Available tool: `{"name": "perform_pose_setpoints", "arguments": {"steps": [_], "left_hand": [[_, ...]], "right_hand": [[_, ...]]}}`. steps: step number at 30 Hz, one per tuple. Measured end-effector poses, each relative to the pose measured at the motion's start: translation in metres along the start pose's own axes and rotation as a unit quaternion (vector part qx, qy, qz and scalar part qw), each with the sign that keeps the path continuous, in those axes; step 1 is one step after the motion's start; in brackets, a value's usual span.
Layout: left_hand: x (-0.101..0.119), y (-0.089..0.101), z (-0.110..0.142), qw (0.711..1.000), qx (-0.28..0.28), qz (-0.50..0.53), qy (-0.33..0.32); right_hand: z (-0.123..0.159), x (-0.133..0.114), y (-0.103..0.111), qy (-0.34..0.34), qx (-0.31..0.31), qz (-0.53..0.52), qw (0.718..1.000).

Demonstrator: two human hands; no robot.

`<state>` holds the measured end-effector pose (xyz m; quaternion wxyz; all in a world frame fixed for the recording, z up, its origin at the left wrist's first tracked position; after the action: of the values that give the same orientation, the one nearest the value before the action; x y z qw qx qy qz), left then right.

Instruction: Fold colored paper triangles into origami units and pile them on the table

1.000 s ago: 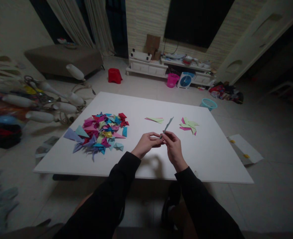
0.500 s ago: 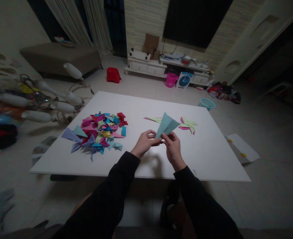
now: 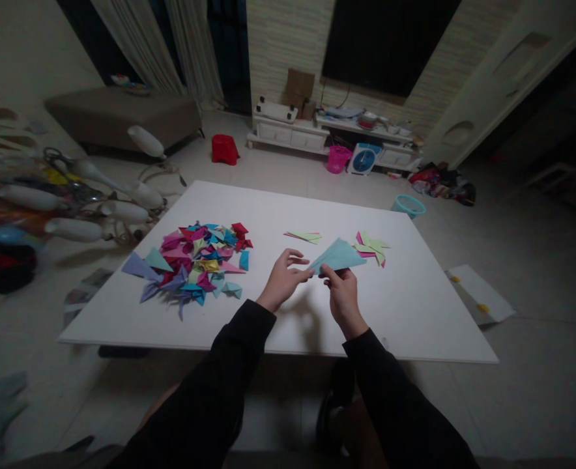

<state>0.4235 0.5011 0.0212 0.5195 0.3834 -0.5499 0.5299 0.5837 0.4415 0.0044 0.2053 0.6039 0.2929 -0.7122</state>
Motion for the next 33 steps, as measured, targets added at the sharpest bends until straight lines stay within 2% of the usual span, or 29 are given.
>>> {"name": "perform_pose_setpoints", "arguments": {"steps": [4,7,9,12,15,18,21,26,30,33], "left_hand": [[0.024,-0.009,0.011,0.977,-0.023,-0.148,-0.149],[0.03,-0.012,0.015,0.964,-0.014,-0.195,-0.182],[0.026,-0.008,0.012,0.975,-0.001,-0.168,-0.147],[0.009,0.002,0.002,0.998,0.031,-0.051,-0.036],[-0.008,0.01,-0.005,0.994,0.07,0.051,0.064],[-0.017,0.011,-0.005,0.984,0.083,0.102,0.122],[-0.019,0.009,-0.002,0.974,0.084,0.137,0.158],[-0.021,-0.002,0.006,0.968,0.05,0.154,0.193],[-0.025,-0.007,0.01,0.973,0.023,0.125,0.191],[-0.024,-0.009,0.011,0.978,0.001,0.112,0.178]], "right_hand": [[-0.001,0.005,0.002,-0.011,0.009,0.016,1.0],[0.002,0.003,-0.001,-0.015,-0.004,0.015,1.0],[0.005,-0.001,-0.004,-0.01,-0.019,0.014,1.0],[0.007,-0.008,-0.006,0.009,-0.029,0.018,0.999],[0.005,-0.012,-0.001,0.037,-0.002,0.022,0.999],[0.001,-0.009,0.004,0.039,0.024,0.023,0.999],[0.0,-0.001,0.001,0.007,0.018,0.021,1.0],[0.009,-0.008,-0.013,-0.001,-0.044,0.008,0.999],[0.011,-0.008,-0.009,-0.02,-0.032,-0.015,0.999],[0.009,-0.009,-0.003,-0.004,-0.016,-0.008,1.0]]}}
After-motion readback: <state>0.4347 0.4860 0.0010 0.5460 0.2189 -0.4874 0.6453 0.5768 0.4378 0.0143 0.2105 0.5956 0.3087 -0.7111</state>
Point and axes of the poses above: each hand's wrist, its own z-axis away from the middle knuckle, its own y-axis out of the back of the hand, x = y × z, the point moved 10 cm from there along -z, towards the middle knuckle, and after that the axes turned 13 degrees about x, right-handed, at the moved point
